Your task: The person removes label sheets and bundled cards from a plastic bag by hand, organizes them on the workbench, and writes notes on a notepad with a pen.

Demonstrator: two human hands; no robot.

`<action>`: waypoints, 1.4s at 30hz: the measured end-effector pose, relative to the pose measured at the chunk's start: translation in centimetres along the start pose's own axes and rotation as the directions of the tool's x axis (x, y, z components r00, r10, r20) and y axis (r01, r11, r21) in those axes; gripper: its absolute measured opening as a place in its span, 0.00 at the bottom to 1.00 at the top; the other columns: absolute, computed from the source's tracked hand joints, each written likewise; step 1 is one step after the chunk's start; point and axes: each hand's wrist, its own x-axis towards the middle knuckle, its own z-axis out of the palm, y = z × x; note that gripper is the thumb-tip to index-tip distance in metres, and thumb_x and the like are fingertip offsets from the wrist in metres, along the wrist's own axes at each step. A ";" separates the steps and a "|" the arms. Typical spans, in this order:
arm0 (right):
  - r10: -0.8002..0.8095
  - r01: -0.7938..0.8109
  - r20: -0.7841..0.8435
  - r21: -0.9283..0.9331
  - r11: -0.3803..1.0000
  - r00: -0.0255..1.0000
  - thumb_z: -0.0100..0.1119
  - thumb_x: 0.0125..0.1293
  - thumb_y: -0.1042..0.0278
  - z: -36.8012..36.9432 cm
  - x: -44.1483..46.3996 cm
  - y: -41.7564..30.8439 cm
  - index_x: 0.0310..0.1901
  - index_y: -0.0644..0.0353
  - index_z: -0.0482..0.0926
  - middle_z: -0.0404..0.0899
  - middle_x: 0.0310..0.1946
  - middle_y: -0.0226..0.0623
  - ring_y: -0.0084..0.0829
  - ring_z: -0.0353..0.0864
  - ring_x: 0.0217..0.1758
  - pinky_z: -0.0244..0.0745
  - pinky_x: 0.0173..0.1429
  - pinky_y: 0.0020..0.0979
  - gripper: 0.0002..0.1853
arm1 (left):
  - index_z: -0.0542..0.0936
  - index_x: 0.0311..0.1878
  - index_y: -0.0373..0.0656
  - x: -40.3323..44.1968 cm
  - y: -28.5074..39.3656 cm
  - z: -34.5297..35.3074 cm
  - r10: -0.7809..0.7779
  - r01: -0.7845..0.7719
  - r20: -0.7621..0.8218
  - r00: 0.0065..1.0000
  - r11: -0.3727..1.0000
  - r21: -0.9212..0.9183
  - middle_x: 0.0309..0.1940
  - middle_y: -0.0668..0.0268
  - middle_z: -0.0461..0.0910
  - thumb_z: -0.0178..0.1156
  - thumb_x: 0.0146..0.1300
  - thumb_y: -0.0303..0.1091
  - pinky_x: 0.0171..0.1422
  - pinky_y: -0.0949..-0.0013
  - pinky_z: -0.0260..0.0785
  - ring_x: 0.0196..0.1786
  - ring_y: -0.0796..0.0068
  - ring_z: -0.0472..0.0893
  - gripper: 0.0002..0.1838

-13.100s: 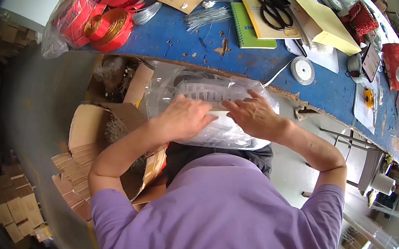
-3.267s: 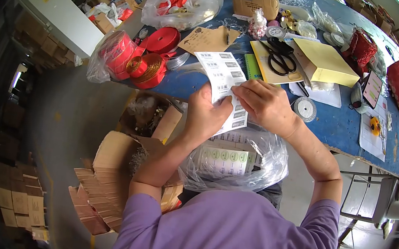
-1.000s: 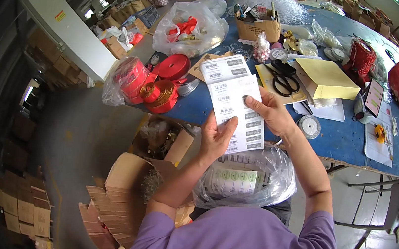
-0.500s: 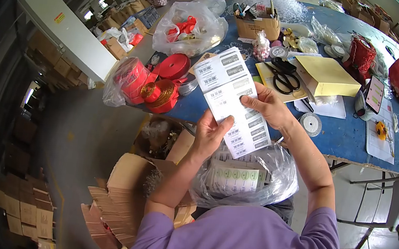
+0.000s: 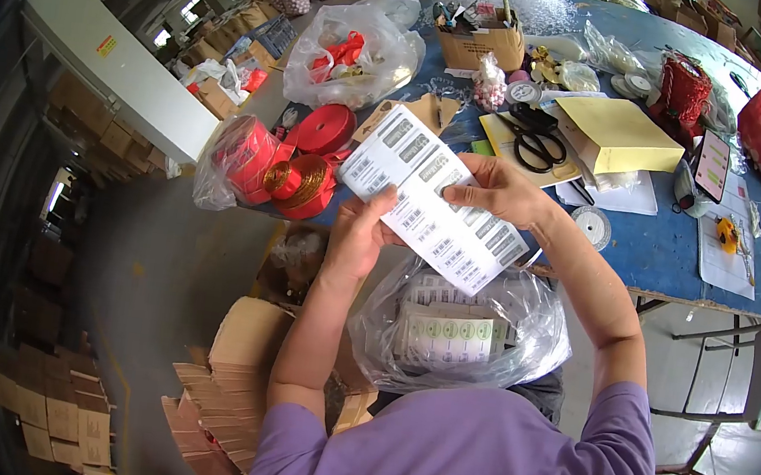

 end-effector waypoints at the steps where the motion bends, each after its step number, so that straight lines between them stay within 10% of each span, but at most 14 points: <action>1: -0.002 0.003 0.007 -0.019 1.000 1.000 0.64 0.64 0.72 0.0 0.1 0.0 0.57 0.63 0.76 0.84 0.45 0.33 0.19 0.83 0.43 0.79 0.46 0.24 0.20 | 0.74 0.56 0.34 0.1 0.2 0.4 0.000 0.000 -0.016 1.000 0.999 -0.036 0.47 0.56 0.82 0.57 0.68 0.37 0.42 0.62 0.85 0.42 0.66 0.86 0.19; 13: -0.056 0.050 -0.033 -0.175 0.983 0.998 0.64 0.64 0.75 0.0 0.5 0.3 0.56 0.64 0.73 0.82 0.46 0.32 0.19 0.79 0.46 0.75 0.51 0.24 0.19 | 0.72 0.61 0.42 1.0 -2.8 0.3 0.034 -0.040 -0.055 0.998 0.992 -0.122 0.55 0.63 0.78 0.59 0.66 0.24 0.59 0.63 0.75 0.57 0.70 0.79 0.21; 42: -0.571 0.157 -0.351 -0.738 0.657 0.742 0.67 0.60 0.74 2.6 -0.6 1.1 0.46 0.59 0.84 0.81 0.42 0.33 0.24 0.79 0.42 0.73 0.44 0.25 0.11 | 0.73 0.61 0.36 0.5 -5.2 1.3 0.304 -0.296 -0.143 0.942 0.952 0.074 0.54 0.64 0.77 0.60 0.66 0.23 0.60 0.71 0.69 0.55 0.78 0.76 0.20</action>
